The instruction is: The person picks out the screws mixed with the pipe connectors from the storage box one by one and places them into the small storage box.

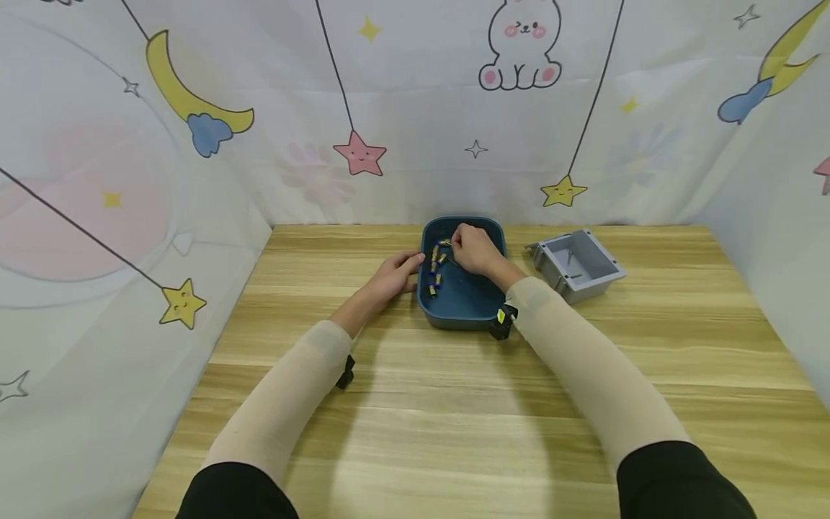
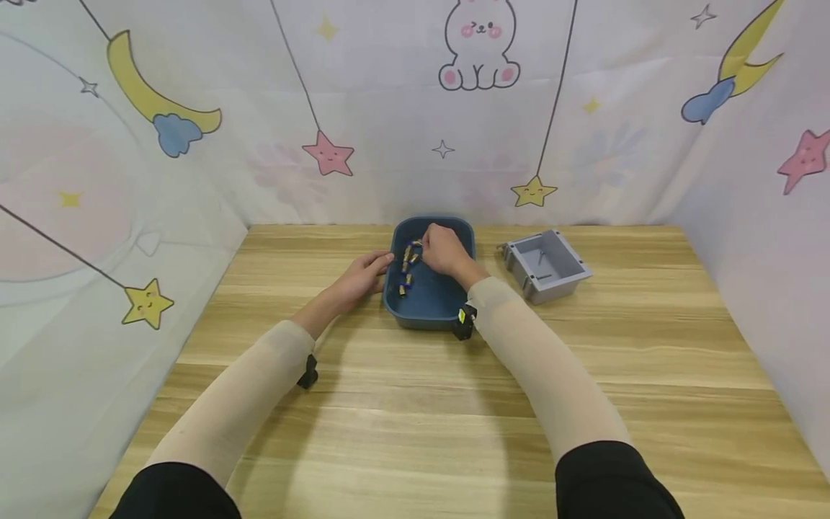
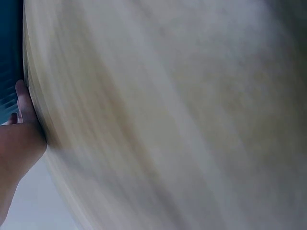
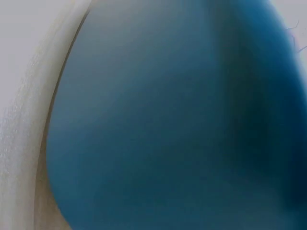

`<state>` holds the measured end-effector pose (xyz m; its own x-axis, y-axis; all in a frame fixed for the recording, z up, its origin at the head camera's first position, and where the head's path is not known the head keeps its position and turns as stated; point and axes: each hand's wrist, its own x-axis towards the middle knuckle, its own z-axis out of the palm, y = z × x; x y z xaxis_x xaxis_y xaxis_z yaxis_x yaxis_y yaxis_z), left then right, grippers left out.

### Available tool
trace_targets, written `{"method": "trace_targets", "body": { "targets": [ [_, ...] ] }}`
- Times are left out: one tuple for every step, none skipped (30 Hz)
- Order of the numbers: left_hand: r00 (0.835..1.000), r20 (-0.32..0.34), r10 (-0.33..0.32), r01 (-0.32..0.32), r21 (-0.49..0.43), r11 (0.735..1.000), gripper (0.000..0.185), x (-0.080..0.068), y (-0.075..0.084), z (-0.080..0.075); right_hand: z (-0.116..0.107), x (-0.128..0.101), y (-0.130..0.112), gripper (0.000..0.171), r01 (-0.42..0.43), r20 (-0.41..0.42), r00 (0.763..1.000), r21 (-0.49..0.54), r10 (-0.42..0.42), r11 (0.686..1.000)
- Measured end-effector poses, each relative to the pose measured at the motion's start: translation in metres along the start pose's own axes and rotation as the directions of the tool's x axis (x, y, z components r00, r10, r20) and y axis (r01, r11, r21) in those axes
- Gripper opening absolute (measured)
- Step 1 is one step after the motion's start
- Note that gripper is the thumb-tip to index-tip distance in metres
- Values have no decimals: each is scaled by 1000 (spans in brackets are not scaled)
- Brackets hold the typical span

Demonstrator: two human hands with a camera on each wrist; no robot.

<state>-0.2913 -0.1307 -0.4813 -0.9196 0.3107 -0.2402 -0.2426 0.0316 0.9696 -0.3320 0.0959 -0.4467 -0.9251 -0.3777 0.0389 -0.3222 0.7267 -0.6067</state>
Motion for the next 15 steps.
{"method": "trace_targets", "body": {
  "targets": [
    [1000,1,0,0,0,1000,65,0,0,0,-1,-1,-2,15,4,-4,1000,-1,-4,1000],
    [1000,2,-2,2,0,1000,64,-1,0,-1,-3,-1,-3,15,8,-10,1000,-2,-8,1000],
    [1000,2,-3,3,-1,1000,64,-1,0,-1,-4,-1,-5,15,12,-14,1000,0,-12,1000],
    [1000,2,-4,4,-3,1000,64,-1,1,-2,-5,-2,-7,15,16,-20,1000,3,-16,1000],
    [1000,1,-4,4,-5,1000,64,0,1,-2,-7,-2,-8,15,19,-26,999,5,-18,1000],
    [1000,1,-4,4,-4,1000,65,0,0,-2,-8,-2,-10,14,20,-30,999,12,-20,1000],
    [1000,0,-3,3,-5,1000,65,0,1,-3,-10,-2,-11,13,20,-32,999,19,-19,1000],
    [1000,1,-1,1,-6,1000,65,0,1,-3,-12,-3,-13,13,20,-32,999,26,-19,999],
    [1000,0,1,-1,-5,1000,66,0,1,-3,-13,-3,-14,12,18,-31,999,32,-17,999],
    [1000,-1,3,-3,-3,1000,66,0,1,-2,-14,-4,-15,11,17,-30,999,37,-16,999],
    [1000,0,4,-4,0,1000,66,0,1,-2,-16,-4,-15,10,17,-29,999,40,-16,999],
    [1000,0,4,-4,1,1000,66,0,1,-1,-17,-5,-16,10,17,-30,999,40,-16,999],
    [1000,1,5,-5,1,1000,66,0,1,-1,-19,-6,-16,9,15,-29,999,42,-14,999],
    [1000,3,6,-6,3,1000,66,0,1,0,-20,-7,-17,8,17,-32,999,42,-15,999],
    [1000,4,4,-4,4,1000,66,0,1,0,-21,-7,-17,7,18,-34,999,43,-16,999]
  ]
}}
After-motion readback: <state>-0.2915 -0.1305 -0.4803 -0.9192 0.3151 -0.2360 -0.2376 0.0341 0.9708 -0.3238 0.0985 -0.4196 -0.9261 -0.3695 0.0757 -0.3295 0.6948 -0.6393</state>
